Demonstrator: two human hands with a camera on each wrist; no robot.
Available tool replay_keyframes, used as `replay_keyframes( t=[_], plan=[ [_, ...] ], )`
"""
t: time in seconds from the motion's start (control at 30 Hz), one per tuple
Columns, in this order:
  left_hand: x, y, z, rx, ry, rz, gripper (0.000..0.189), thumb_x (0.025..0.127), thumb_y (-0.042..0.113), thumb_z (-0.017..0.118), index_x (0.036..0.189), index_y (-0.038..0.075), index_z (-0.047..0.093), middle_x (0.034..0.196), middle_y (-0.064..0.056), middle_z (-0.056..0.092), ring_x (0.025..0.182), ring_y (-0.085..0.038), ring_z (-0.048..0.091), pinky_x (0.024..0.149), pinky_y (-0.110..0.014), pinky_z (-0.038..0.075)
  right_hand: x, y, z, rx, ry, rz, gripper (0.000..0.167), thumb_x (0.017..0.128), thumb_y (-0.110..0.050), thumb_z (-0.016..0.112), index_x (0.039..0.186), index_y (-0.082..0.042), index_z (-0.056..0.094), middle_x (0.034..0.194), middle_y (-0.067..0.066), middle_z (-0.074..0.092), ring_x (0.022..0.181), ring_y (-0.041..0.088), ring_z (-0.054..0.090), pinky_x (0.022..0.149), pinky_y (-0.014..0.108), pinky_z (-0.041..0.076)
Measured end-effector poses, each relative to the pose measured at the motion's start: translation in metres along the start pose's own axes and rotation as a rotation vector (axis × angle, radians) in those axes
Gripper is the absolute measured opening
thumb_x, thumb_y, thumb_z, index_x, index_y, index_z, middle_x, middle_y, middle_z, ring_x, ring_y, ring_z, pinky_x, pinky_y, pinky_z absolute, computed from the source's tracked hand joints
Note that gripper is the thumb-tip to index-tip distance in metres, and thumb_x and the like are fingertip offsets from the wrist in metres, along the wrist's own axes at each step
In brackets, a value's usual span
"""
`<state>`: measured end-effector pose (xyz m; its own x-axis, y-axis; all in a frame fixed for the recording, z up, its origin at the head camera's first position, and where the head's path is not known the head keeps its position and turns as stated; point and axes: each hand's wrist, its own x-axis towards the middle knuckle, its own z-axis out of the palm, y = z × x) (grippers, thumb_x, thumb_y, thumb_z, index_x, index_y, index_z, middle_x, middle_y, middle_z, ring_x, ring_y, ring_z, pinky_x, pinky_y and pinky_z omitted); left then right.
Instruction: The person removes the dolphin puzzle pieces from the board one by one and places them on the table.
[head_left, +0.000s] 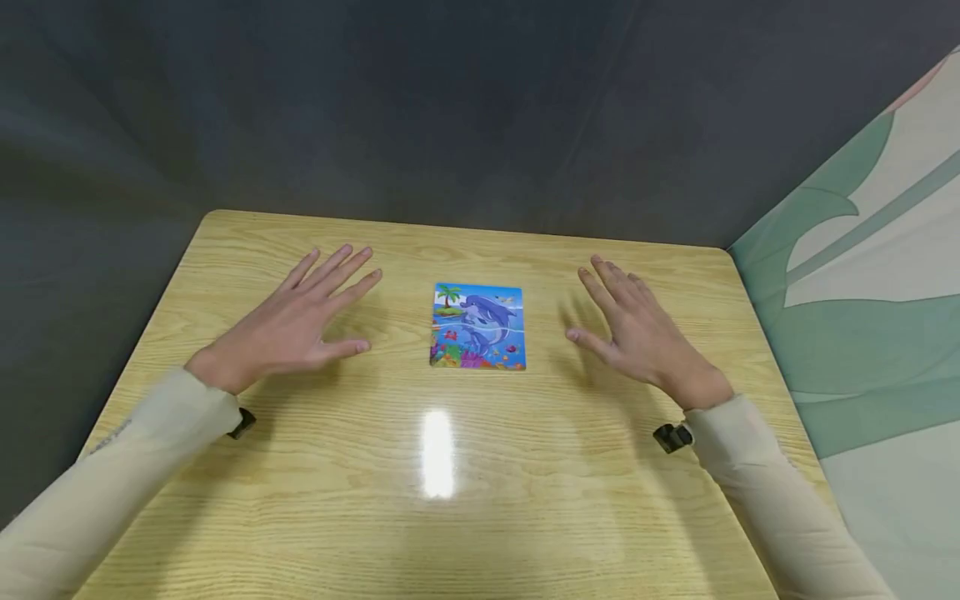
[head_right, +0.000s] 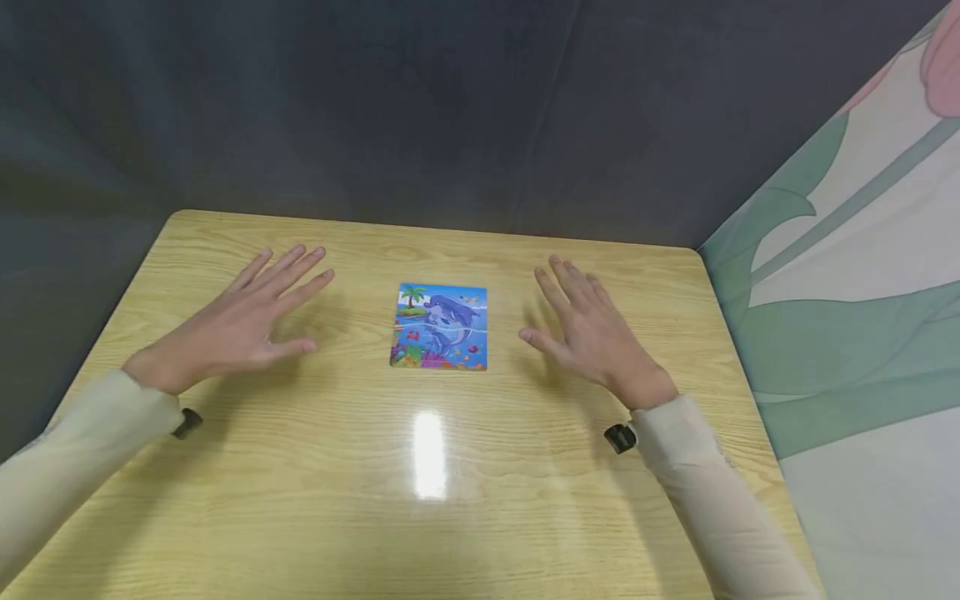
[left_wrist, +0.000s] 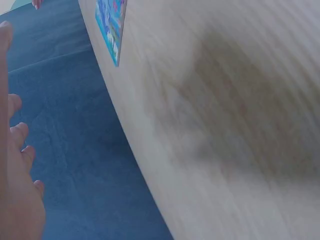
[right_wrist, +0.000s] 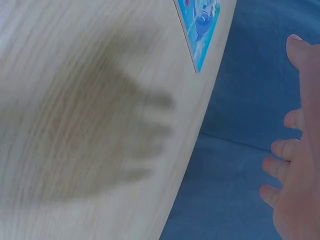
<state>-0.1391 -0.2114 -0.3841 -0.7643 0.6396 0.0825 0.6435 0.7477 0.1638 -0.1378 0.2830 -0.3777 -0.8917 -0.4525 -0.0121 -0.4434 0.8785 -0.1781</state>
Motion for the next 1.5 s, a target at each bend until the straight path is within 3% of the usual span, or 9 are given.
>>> replay_keyframes(
  t=[0.4, 0.67, 1.0, 1.2, 1.5],
  plan=[
    [-0.014, 0.014, 0.027, -0.143, -0.026, -0.036, 0.096, 0.100, 0.060, 0.066, 0.174, 0.026, 0.014, 0.183, -0.003, 0.004, 0.171, -0.030, 0.004, 0.139, -0.054, 0.000, -0.002, -0.006, 0.023, 0.073, -0.025, -0.020, 0.090, 0.105, -0.057, 0.059, 0.173, -0.012, 0.018, 0.181, 0.017, 0.013, 0.166, 0.043, 0.018, 0.131, 0.068, 0.020],
    [-0.015, 0.025, 0.040, -0.195, -0.005, -0.042, 0.095, 0.100, 0.057, 0.067, 0.174, 0.024, 0.016, 0.183, -0.002, 0.005, 0.171, -0.031, 0.006, 0.139, -0.054, 0.002, 0.000, -0.017, 0.039, 0.126, -0.029, -0.028, 0.091, 0.105, -0.056, 0.061, 0.173, -0.013, 0.019, 0.179, 0.019, 0.018, 0.166, 0.044, 0.020, 0.131, 0.068, 0.022],
    [-0.003, 0.045, 0.046, -0.262, 0.025, -0.020, 0.091, 0.101, 0.053, 0.067, 0.173, 0.023, 0.020, 0.183, -0.002, 0.007, 0.170, -0.030, 0.008, 0.138, -0.056, 0.005, 0.016, -0.043, 0.051, 0.169, 0.006, -0.096, 0.090, 0.101, -0.043, 0.073, 0.169, -0.004, 0.029, 0.175, 0.023, 0.027, 0.162, 0.044, 0.029, 0.129, 0.067, 0.029],
    [0.007, 0.055, 0.055, -0.291, 0.017, -0.003, 0.089, 0.102, 0.055, 0.066, 0.173, 0.021, 0.022, 0.182, -0.006, 0.012, 0.170, -0.030, 0.008, 0.138, -0.058, 0.007, 0.032, -0.062, 0.057, 0.198, 0.005, -0.114, 0.080, 0.103, -0.034, 0.071, 0.167, -0.005, 0.033, 0.173, 0.022, 0.034, 0.159, 0.044, 0.035, 0.128, 0.065, 0.032],
    [0.028, 0.066, 0.070, -0.342, -0.016, -0.017, 0.081, 0.105, 0.053, 0.062, 0.170, 0.016, 0.030, 0.171, -0.011, 0.036, 0.169, -0.031, 0.015, 0.138, -0.056, 0.007, 0.061, -0.091, 0.065, 0.210, 0.002, -0.145, 0.067, 0.105, -0.024, 0.070, 0.162, -0.004, 0.043, 0.166, 0.019, 0.045, 0.155, 0.040, 0.043, 0.126, 0.060, 0.039]
  ],
)
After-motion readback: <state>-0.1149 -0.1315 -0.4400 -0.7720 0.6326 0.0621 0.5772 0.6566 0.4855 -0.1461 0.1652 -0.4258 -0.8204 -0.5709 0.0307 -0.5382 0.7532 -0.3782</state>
